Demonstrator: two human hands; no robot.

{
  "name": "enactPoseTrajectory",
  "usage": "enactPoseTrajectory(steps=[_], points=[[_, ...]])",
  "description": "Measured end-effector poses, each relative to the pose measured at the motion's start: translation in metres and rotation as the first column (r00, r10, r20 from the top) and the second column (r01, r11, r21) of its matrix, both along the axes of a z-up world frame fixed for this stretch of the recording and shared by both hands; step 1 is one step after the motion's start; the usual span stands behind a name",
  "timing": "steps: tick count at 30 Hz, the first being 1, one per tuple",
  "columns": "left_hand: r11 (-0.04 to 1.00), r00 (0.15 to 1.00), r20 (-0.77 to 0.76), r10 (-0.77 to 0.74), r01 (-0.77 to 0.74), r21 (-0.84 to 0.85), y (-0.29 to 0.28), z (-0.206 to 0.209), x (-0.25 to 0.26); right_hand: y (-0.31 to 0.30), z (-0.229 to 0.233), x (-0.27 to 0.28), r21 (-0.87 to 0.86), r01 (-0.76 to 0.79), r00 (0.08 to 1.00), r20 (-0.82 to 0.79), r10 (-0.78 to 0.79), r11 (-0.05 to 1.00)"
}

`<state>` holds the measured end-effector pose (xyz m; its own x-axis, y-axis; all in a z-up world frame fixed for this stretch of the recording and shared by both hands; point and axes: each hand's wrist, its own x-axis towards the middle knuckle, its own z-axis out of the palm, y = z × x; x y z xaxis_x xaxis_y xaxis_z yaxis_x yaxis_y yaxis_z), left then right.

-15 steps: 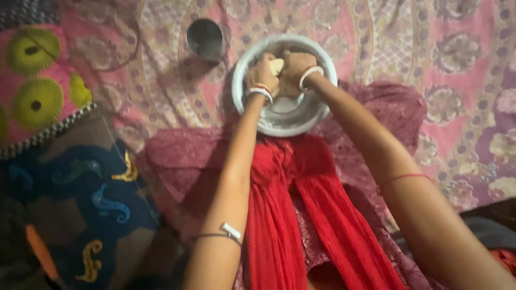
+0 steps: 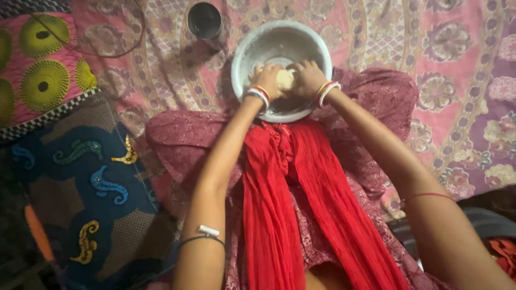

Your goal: The person kneads dough inside a metal bowl by hand.

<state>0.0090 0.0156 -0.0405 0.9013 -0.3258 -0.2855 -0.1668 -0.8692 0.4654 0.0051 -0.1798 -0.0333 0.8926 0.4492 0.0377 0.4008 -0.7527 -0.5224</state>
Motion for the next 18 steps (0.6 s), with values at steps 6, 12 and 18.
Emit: enactPoseTrajectory(steps=[6, 12, 18], points=[[0.987, 0.983, -0.177, 0.041, -0.068, -0.148, 0.005, 0.011, 0.014, -0.013, 0.006, 0.025, 0.151, 0.066, 0.878, -0.479, 0.015, 0.986], [0.911, 0.96, 0.219, 0.173, -0.071, -0.405, 0.004, -0.012, 0.023, -0.013, 0.019, 0.045, 0.163, 0.049, 0.96, -0.281, -0.001, 0.985], [0.94, 0.995, 0.027, -0.095, 0.099, -0.328, 0.011, -0.028, 0.032, -0.016, 0.007, 0.036, 0.054, -0.072, 0.995, -0.073, 0.075, 0.996]])
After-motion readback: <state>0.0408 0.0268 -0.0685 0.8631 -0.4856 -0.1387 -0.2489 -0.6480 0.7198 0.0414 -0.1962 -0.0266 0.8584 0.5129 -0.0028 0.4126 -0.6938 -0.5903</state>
